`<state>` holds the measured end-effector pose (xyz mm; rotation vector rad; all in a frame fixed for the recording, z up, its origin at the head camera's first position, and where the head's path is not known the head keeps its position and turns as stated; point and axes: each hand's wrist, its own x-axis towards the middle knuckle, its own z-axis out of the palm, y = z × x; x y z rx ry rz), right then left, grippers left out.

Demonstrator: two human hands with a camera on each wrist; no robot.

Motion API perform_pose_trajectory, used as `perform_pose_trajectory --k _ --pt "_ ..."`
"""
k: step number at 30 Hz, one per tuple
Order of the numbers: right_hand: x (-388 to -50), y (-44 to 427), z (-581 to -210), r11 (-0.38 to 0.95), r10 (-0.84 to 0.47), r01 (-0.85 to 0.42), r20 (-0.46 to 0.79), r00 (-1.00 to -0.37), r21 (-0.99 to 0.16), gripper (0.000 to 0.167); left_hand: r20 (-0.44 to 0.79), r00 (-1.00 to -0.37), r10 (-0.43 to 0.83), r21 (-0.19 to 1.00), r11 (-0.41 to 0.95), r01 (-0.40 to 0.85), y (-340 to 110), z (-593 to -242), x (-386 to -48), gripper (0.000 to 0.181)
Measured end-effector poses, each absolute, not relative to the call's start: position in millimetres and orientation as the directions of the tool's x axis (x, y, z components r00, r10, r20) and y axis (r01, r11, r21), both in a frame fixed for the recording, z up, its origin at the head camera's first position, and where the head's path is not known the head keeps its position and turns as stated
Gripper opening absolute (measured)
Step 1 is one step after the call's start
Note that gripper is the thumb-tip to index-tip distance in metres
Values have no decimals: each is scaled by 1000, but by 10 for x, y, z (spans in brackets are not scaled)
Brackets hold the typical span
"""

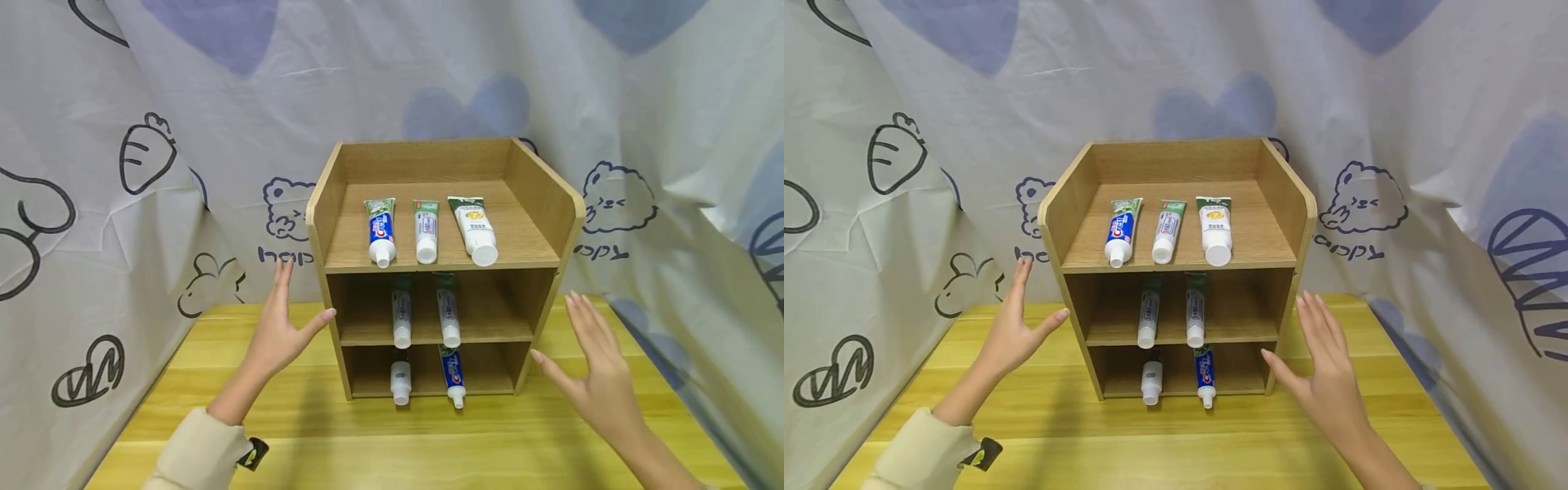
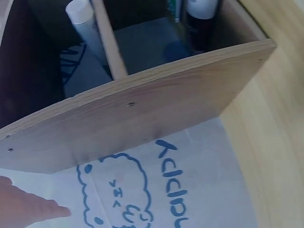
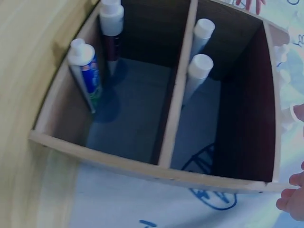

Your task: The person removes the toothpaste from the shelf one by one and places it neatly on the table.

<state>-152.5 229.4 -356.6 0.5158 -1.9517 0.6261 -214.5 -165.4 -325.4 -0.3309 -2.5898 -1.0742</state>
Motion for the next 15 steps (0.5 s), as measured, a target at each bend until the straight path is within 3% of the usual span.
perform_pose_trajectory --k 9,15 --pt "-1612 2128 -3293 754 -70 -628 927 -368 -192 74 483 -875 43 692 593 412 -1563 -3021 -2214 86" --pt "-1725 2042 -3063 721 -10 -645 927 -376 -254 76 585 -811 8 707 486 515 -1483 -2775 -2282 80"
